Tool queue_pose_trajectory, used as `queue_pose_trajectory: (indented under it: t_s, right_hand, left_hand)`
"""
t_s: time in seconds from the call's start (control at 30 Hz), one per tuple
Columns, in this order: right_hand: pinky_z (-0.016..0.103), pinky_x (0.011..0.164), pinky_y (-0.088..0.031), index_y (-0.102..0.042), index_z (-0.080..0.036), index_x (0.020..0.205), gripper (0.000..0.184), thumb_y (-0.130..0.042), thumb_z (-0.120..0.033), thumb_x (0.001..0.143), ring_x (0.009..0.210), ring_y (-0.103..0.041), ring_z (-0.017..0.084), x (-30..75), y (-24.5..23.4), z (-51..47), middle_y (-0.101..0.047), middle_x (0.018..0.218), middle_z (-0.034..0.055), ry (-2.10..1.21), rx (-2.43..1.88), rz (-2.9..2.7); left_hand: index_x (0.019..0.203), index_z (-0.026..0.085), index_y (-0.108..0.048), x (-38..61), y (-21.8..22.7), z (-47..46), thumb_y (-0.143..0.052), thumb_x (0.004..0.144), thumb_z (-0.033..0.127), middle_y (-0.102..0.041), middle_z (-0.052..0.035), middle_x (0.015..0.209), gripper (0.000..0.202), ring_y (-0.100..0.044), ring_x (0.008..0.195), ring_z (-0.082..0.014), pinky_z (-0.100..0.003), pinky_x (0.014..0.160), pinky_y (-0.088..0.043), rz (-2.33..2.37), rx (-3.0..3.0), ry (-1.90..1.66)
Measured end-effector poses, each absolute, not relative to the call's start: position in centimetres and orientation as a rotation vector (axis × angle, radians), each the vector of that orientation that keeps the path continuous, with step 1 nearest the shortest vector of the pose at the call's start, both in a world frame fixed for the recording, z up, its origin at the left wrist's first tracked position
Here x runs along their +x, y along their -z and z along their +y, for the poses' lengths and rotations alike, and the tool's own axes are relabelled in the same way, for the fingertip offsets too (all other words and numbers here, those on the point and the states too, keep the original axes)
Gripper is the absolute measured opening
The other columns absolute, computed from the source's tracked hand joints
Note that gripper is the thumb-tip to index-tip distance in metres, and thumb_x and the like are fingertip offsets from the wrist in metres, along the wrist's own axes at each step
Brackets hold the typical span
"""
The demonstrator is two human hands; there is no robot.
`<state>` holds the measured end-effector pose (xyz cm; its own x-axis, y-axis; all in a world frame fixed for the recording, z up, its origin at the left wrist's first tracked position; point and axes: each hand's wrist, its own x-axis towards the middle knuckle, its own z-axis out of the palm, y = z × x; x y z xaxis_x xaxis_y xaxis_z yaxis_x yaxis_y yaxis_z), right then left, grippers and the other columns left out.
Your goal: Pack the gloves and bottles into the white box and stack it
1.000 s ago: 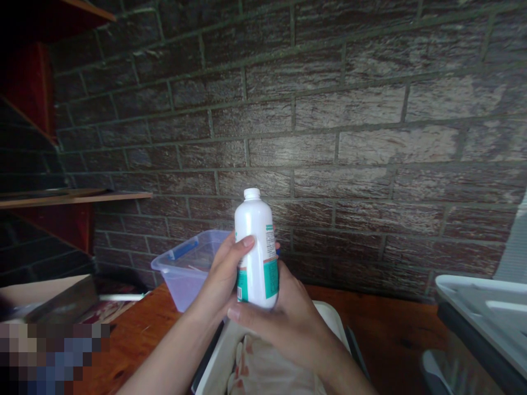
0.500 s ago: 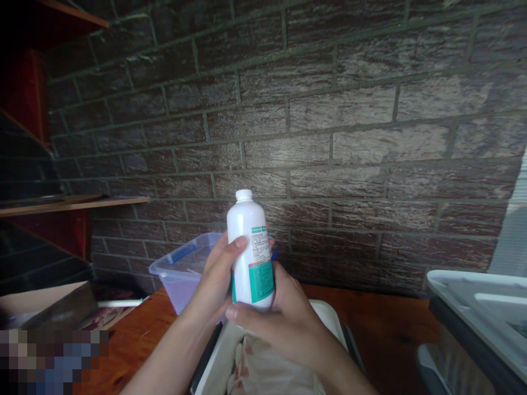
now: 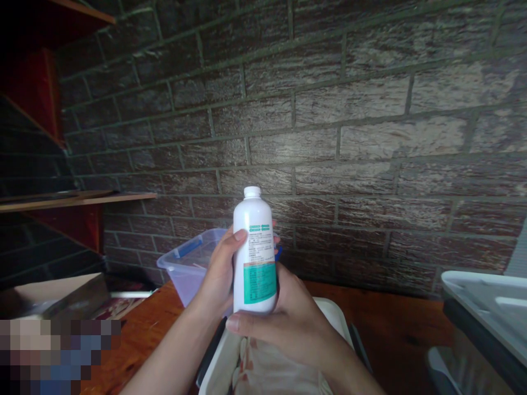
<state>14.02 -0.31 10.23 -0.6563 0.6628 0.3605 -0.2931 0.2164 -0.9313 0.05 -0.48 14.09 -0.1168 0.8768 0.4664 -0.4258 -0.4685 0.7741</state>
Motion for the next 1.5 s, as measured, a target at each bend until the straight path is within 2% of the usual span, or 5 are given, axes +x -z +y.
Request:
queue_pose_trajectory:
  t_s: [0.17,0.47,0.97,1.2,1.5]
  right_hand:
    - [0.035,0.086,-0.054,-0.06,-0.023,0.131,0.068,-0.092,-0.034,0.071,0.102,-0.067,0.025,13.9,-10.1,0.0,-0.072,0.116,0.0047,-1.331,-0.438,-1.79]
    - [0.035,0.101,-0.049,-0.054,-0.03,0.142,0.069,-0.086,-0.031,0.081,0.118,-0.064,0.023,14.8,-10.0,0.1,-0.07,0.128,0.0013,-1.658,-0.278,-1.765]
    - [0.031,0.088,-0.053,-0.065,-0.022,0.126,0.061,-0.092,-0.022,0.071,0.102,-0.068,0.021,13.9,-10.1,0.4,-0.075,0.114,0.0022,-1.543,-0.321,-1.699]
    - [0.032,0.089,-0.053,-0.061,-0.022,0.134,0.074,-0.094,-0.027,0.069,0.105,-0.067,0.023,13.9,-10.4,0.2,-0.074,0.12,0.0041,-1.477,-0.338,-1.736]
    - [0.028,0.093,-0.051,-0.06,-0.028,0.137,0.063,-0.086,-0.025,0.08,0.113,-0.067,0.019,14.7,-10.1,-0.2,-0.073,0.124,-0.001,-1.761,-0.311,-1.711]
  left_hand:
    - [0.122,0.02,-0.061,0.0,-13.8,-0.2,-0.082,0.08,0.037,-0.071,-0.0057,0.102,0.05,-0.069,0.086,-0.0194,-0.027,0.072,-0.053,0.724,1.26,-1.778]
    - [0.12,0.015,-0.061,0.1,-14.4,-0.7,-0.078,0.082,0.036,-0.075,-0.0123,0.106,0.047,-0.074,0.083,-0.0234,-0.03,0.066,-0.059,0.613,1.181,-1.755]
    - [0.134,0.017,-0.057,-0.2,-14.3,-0.2,-0.067,0.087,0.054,-0.076,-0.0109,0.1,0.06,-0.075,0.085,-0.0292,-0.039,0.072,-0.061,0.578,1.012,-1.705]
    - [0.127,0.023,-0.059,-0.4,-13.8,-0.1,-0.088,0.073,0.031,-0.073,-0.0064,0.103,0.062,-0.074,0.091,-0.0263,-0.034,0.076,-0.058,0.766,1.315,-1.762]
    - [0.135,0.02,-0.056,-0.4,-14.6,-1.1,-0.079,0.077,0.025,-0.069,-0.0138,0.129,0.063,-0.075,0.093,-0.0279,-0.036,0.073,-0.063,0.511,1.181,-1.74]
